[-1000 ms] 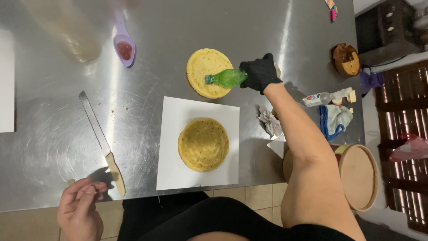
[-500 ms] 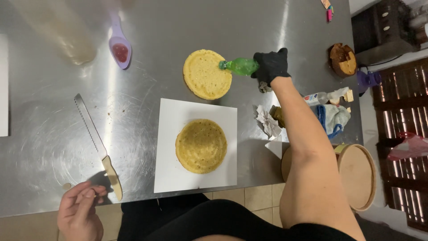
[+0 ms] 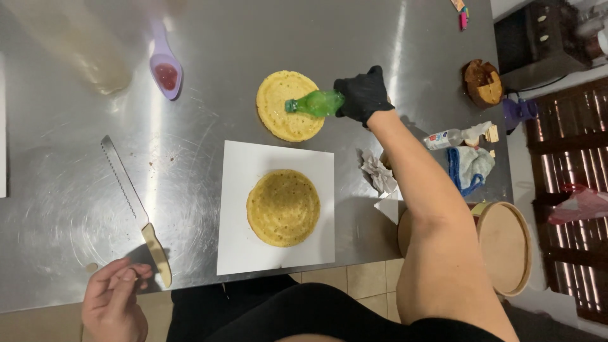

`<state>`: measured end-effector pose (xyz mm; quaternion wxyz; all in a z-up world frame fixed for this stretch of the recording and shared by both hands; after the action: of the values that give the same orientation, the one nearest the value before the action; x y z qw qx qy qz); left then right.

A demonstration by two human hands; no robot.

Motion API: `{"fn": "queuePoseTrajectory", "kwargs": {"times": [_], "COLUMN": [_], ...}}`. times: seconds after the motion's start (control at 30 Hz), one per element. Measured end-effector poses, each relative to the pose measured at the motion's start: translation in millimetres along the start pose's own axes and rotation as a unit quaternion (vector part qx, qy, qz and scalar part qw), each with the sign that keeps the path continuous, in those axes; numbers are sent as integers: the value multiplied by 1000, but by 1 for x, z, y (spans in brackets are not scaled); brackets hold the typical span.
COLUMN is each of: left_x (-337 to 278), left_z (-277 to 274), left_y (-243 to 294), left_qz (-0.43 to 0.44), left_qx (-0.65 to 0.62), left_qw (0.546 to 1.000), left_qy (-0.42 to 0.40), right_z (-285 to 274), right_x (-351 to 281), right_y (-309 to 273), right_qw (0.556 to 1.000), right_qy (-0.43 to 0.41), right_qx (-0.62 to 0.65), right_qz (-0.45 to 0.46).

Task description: The recorder is removing parchment paper from a cake, slicing it horizontally into thin layers, and then moistening the layers with liquid from a green bottle.

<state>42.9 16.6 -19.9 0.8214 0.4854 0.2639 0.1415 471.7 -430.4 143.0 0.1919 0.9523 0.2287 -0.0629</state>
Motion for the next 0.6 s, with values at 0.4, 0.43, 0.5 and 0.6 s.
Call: {"fn": "queuePoseTrajectory", "kwargs": {"times": [0.4, 0.43, 0.5, 0.6], "left_x": [-1, -1, -2, -1], "left_z": [0, 0, -3, -2], "left_y": [-3, -2, -5, -3], "left_qz": [-6, -7, -1, 7], "left_qx": [0, 1, -2, -9], "left_qw": [1000, 1000, 1000, 1000], "left_qy": [10, 10, 6, 0], "right_z": [12, 9, 3, -8], "right_x": [6, 11, 16, 16], "right_y": [43, 41, 29, 17], "right_qw": [998, 998, 997, 997], "right_qy": [7, 32, 52, 72], "right_qx": [-56, -52, -48, -41], "right_qz": [33, 26, 16, -2]}}
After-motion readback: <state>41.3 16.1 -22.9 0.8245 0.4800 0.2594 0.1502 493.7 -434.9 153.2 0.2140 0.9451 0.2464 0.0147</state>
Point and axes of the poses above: each hand's wrist, its own x-axis towards the middle knuckle, its own z-axis out of the palm, y = z × x, the point moved 5 cm from there along x, towards the middle knuckle, and after that the axes turned 1 degree about -x, right-handed, at the moved point
